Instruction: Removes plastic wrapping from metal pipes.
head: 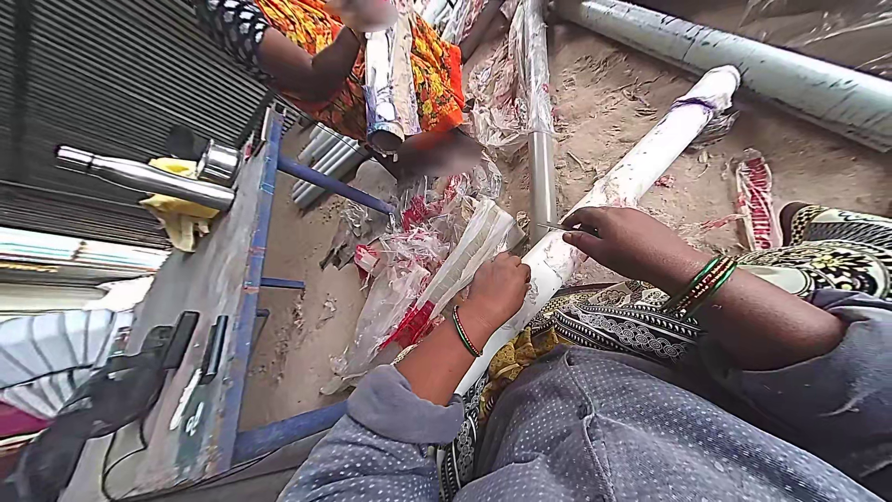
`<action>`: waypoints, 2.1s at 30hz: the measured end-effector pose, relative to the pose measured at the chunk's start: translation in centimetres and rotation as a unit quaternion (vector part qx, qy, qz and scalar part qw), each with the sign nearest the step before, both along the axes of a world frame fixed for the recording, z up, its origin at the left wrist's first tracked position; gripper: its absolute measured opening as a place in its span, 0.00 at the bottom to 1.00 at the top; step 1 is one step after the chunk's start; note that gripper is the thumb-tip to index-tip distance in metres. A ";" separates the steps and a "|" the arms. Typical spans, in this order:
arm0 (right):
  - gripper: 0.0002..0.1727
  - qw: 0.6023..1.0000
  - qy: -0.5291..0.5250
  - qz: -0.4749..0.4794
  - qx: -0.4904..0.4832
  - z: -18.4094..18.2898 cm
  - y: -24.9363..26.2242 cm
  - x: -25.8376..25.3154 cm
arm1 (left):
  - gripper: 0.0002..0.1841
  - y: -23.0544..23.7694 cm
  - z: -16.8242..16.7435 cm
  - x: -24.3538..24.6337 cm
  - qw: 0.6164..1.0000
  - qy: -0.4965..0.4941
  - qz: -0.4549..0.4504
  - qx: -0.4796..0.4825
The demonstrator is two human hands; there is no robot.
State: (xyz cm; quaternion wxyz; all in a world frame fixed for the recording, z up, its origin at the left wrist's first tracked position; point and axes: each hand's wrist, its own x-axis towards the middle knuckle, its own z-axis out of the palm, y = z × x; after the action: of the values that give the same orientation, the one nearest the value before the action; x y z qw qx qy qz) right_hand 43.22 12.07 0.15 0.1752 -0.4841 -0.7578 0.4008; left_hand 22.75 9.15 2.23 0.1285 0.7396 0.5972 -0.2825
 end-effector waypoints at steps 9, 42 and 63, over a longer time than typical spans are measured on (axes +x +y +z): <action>0.19 1.000 -0.007 0.008 -0.002 0.3 -0.1 0.2 | 0.13 0.1 -0.7 -1.0 0.996 -0.070 0.003 0.053; 0.20 0.982 -0.050 0.055 -0.174 -4.4 -1.9 -5.2 | 0.24 -13.7 4.4 -10.2 0.908 -0.177 0.100 0.366; 0.22 0.987 -0.078 -0.002 -0.138 -6.3 -4.8 -7.3 | 0.26 -28.0 2.9 -20.5 0.741 -0.093 0.338 0.573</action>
State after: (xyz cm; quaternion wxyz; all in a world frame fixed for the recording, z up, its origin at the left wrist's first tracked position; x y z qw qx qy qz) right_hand 35.89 7.30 -6.11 0.0477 -0.5349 -0.7058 0.4620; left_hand 2.20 -18.90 5.18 -0.1772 0.4462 0.8424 0.2448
